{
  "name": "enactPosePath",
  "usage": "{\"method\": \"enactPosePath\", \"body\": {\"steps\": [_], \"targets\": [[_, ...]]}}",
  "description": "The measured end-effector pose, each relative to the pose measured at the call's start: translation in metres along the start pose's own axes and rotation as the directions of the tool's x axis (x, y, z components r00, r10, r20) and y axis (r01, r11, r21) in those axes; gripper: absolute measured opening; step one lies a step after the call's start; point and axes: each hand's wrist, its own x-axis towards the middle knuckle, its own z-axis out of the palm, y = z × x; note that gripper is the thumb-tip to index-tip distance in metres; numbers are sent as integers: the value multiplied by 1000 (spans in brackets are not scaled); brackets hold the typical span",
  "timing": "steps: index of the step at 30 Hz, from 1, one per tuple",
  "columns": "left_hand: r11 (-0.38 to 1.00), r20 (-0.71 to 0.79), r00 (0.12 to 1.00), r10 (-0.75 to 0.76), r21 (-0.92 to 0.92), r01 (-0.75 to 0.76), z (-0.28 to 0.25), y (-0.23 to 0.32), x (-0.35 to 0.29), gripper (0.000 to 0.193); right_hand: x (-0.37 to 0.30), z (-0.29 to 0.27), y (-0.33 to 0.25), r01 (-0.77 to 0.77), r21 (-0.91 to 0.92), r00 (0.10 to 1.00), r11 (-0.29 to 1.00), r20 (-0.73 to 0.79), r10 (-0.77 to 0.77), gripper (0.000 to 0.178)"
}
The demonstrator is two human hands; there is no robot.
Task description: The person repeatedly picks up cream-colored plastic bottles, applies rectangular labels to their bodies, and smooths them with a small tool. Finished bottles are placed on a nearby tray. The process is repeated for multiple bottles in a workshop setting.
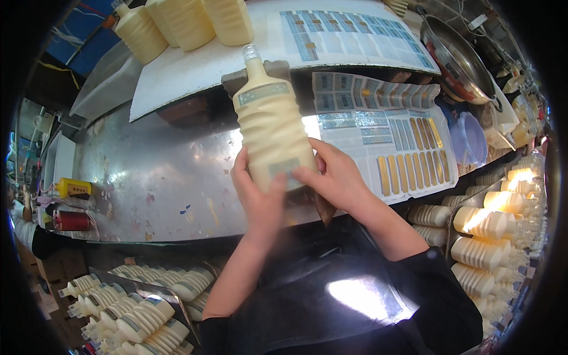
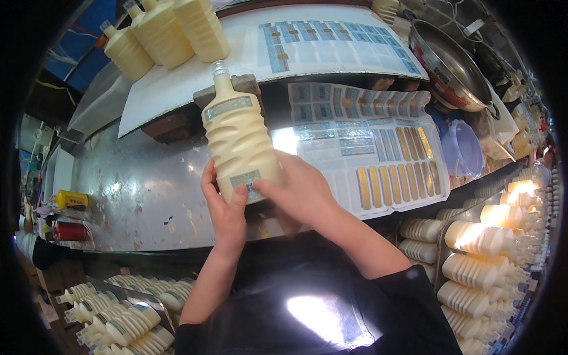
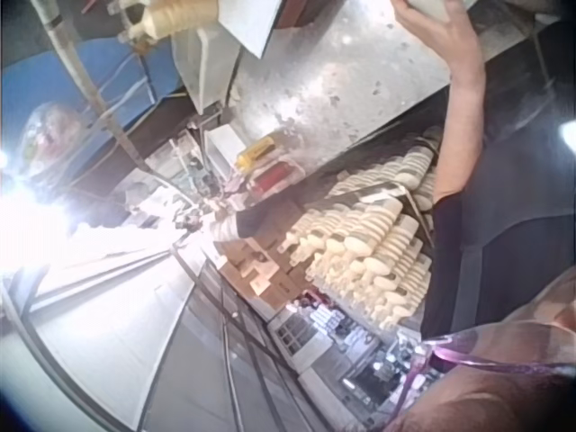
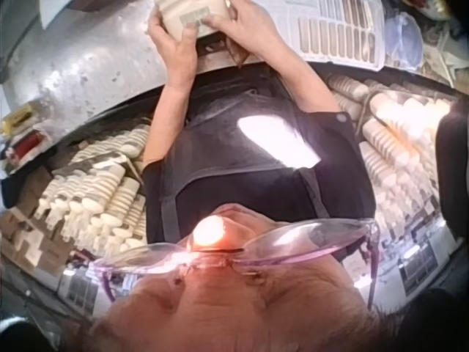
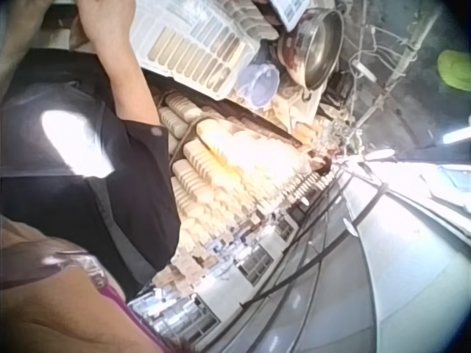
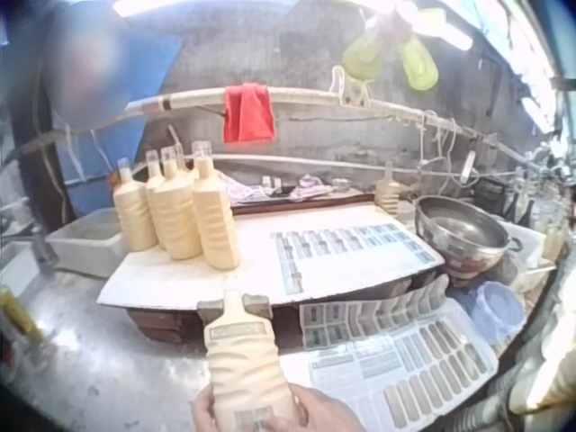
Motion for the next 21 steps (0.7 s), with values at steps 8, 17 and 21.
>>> {"method": "enactPosePath", "body": {"steps": [8, 17, 21], "targets": [[997, 17, 998, 65, -48, -64, -4, -6, -2, 74, -4, -3, -3, 30, 81, 999, 996, 19, -31, 67], [972, 24, 985, 168, 163, -170, -6, -1, -2, 76, -2, -5, 0, 15, 60, 999, 998, 38, -17, 62], [991, 7, 997, 76, 114, -76, -4, -1, -1, 83, -4, -5, -4, 22, 40, 1000, 999, 19, -23, 60]]}}
